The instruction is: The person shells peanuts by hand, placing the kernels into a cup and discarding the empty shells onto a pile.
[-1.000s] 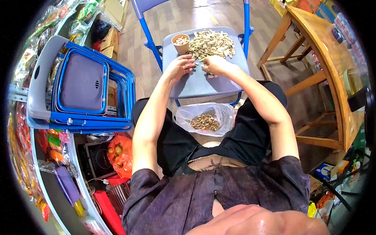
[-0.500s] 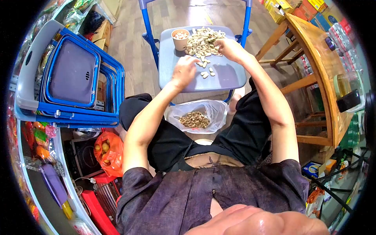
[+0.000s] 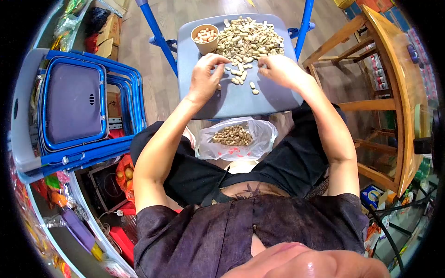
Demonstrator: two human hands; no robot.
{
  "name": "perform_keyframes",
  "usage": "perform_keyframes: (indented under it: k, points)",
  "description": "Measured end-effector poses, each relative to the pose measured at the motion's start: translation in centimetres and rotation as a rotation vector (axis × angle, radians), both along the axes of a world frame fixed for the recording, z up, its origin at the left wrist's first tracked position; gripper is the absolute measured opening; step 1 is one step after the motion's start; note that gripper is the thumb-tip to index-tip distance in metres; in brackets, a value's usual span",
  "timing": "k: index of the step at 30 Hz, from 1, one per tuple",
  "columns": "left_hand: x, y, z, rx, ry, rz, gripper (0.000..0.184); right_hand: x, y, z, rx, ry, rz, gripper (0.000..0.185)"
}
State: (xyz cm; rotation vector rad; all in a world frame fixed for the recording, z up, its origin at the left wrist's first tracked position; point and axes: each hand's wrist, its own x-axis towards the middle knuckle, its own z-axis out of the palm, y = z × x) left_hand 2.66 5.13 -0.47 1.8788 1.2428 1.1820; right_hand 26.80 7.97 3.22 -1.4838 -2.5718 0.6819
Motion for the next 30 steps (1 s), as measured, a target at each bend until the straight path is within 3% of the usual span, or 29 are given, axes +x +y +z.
perform_keyframes:
  k: [3,6,10,13,19,21,24,28,30]
  points:
    - [-0.9,-0.1,0.4,-0.190,-0.005,0.066,0.012,0.3,-1.7,1.0,-0.124,-0.144,0.046,0.026]
    - [-1.9,-0.6,-0.5,-0.157,0.385,0.045,0.023,-0.5,-2.8,1.4,-0.250,-0.295,0.106,0.027]
    - [-0.5,-1.5,-1.6,-0.167,0.275,-0.014,0.026,-2.1,-2.8,-1.0,-0.103,-0.307,0.143,0.029]
    - [0.2,-0.9,-1.4,-0.213,0.203,-0.006,0.026,-2.3,-2.3,-0.8,-0.133,-0.286,0.131,0.027]
    - [0.5,0.6,-1.7,-0.145,0.282,-0.027,0.023,-1.7,-1.1,0.2,-0.119,-0.228,0.066,0.023]
    - [0.8,0.8,-2.5,0.071,0.445,-0.041,0.020,-1.6,-0.6,0.6,-0.120,-0.198,0.039,0.022]
    - [1.1,1.1,-3.1,0.143,0.492,-0.009,0.018,-1.5,0.0,1.1,-0.095,-0.170,0.002,0.022]
    - [1.3,0.6,-1.3,-0.048,0.302,-0.017,0.018,-1.5,0.5,1.3,-0.056,-0.070,-0.051,0.022]
    - [1.3,0.0,0.0,-0.230,0.059,-0.013,0.016,-1.8,0.6,1.1,0.028,0.192,-0.023,0.026]
